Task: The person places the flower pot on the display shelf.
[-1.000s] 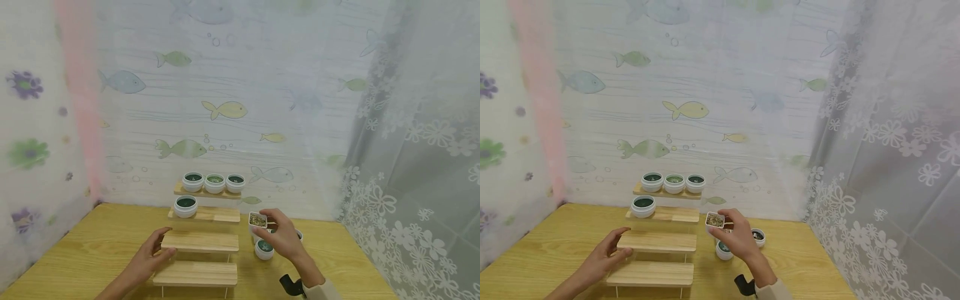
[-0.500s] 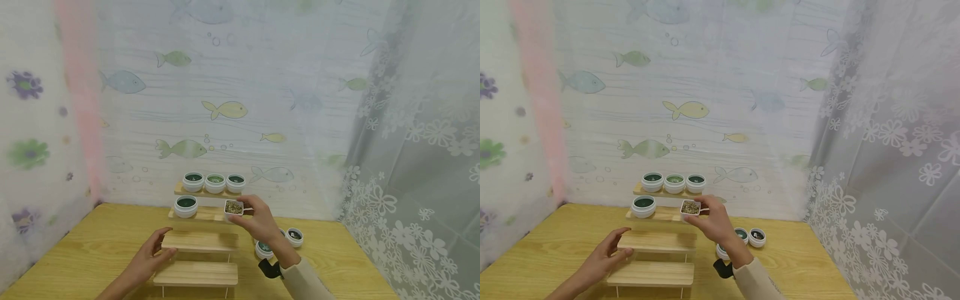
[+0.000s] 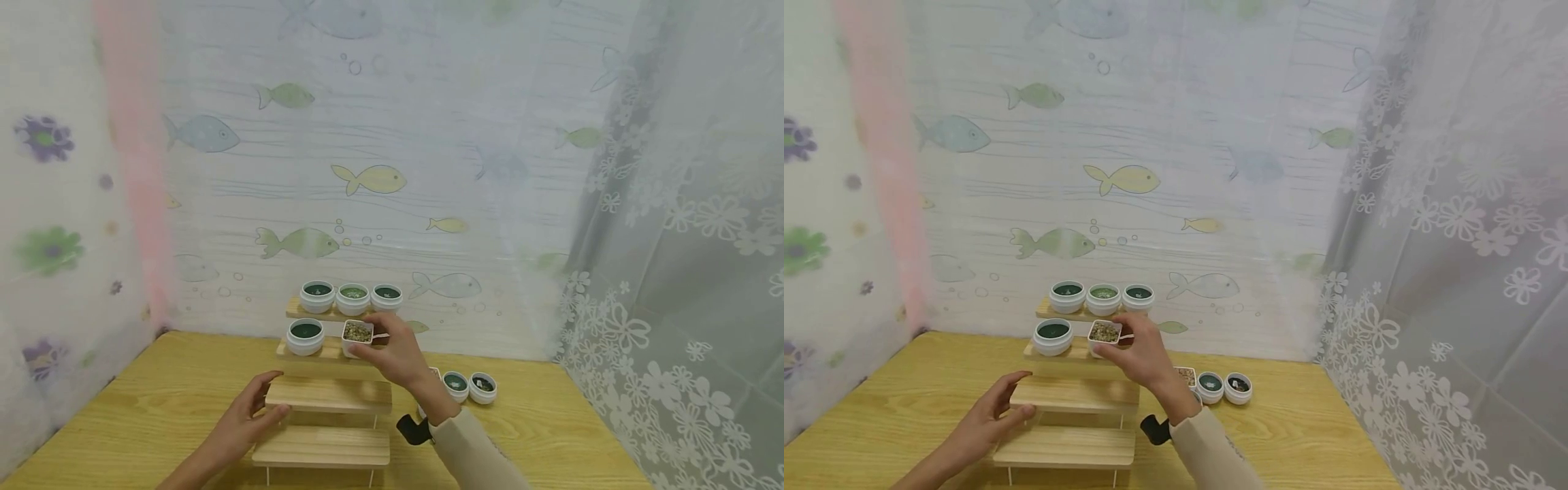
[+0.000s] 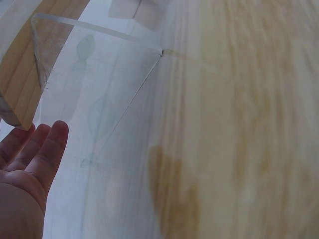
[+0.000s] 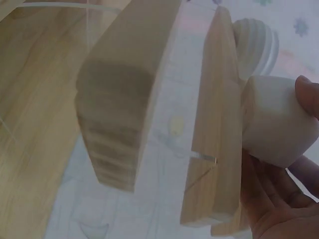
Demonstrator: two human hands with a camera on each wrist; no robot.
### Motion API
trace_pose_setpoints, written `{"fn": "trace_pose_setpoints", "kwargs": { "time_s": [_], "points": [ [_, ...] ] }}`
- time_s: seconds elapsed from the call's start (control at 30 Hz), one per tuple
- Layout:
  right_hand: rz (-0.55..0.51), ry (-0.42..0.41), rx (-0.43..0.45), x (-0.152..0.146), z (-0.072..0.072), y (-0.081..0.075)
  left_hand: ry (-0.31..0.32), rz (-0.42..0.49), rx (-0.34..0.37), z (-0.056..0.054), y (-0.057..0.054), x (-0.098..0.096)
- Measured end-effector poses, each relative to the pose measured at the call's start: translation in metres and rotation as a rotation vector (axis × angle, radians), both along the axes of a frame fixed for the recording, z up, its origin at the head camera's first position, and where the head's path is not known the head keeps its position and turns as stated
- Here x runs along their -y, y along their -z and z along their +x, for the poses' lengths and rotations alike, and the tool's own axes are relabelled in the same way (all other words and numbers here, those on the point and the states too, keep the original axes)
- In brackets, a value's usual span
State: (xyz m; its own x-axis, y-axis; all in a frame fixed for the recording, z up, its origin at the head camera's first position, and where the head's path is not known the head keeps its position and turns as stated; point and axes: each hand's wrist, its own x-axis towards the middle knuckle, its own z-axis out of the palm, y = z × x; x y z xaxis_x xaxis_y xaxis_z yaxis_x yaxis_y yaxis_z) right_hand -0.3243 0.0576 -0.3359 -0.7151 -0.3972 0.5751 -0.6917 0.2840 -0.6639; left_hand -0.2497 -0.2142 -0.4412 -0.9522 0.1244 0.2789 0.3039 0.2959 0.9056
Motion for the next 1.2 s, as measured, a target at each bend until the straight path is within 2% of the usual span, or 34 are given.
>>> {"fn": "trace_pose_setpoints", "kwargs": {
  "time_s": [0.23, 0.47, 0.93, 1.2],
  "points": [
    [-0.03, -0.015, -0.003, 0.009, -0.003, 0.004, -0.001, -0.004, -0.005, 0.0, 0.001, 0.0],
    [-0.016, 0.029, -0.005, 0.016, -0.006, 0.008, 0.011, -0.002, 0.005, 0.001, 0.0, 0.0],
    [0.017, 0.053, 0.021, 0.023, -0.007, 0.01, -0.006, -0.034, -0.029, 0.001, 0.0, 0.0],
    [-0.003, 0.061, 0.037, 0.024, -0.005, 0.011, -0.007, -0.024, -0.014, 0.0, 0.001, 0.001]
  ]
}}
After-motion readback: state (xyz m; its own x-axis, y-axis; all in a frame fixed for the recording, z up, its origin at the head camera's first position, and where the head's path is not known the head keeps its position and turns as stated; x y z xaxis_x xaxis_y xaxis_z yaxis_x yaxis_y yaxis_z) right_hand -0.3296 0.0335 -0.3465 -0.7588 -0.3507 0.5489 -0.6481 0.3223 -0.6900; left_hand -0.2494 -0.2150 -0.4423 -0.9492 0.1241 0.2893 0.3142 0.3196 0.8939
